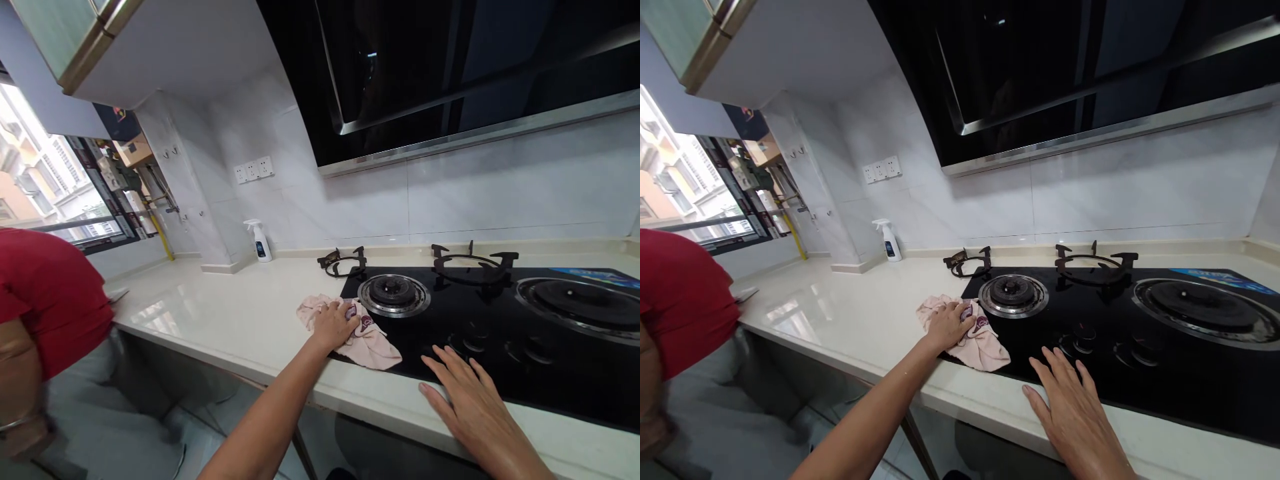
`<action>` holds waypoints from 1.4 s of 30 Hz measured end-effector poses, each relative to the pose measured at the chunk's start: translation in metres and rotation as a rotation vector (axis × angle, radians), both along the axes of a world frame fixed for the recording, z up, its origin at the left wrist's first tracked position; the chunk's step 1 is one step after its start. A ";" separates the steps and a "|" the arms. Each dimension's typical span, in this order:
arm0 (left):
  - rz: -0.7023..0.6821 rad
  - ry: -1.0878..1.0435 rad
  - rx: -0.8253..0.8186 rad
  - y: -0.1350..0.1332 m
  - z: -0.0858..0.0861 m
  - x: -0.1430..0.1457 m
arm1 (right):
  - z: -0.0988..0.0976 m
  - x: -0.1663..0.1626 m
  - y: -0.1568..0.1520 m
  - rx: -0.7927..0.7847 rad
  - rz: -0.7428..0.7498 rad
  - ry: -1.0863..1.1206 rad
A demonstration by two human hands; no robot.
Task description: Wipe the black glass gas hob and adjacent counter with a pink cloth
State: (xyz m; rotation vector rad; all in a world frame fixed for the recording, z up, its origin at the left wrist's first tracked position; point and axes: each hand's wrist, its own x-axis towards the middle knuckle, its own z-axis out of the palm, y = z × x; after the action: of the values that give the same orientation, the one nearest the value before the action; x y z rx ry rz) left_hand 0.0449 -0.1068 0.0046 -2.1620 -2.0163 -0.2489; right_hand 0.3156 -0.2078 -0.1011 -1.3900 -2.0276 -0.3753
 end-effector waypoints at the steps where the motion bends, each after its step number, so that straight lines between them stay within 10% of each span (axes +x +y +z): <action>1: 0.008 0.001 0.005 0.004 -0.001 0.002 | 0.000 0.000 0.000 -0.003 -0.001 0.002; 42: 0.029 0.061 0.058 -0.014 -0.002 0.009 | 0.007 -0.002 0.002 -0.117 0.018 0.055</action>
State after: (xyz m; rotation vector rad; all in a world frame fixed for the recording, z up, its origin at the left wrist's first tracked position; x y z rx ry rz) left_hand 0.0542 -0.1208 0.0030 -2.0780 -1.9812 -0.2323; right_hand 0.3134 -0.2058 -0.0945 -1.4353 -2.0431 -0.2113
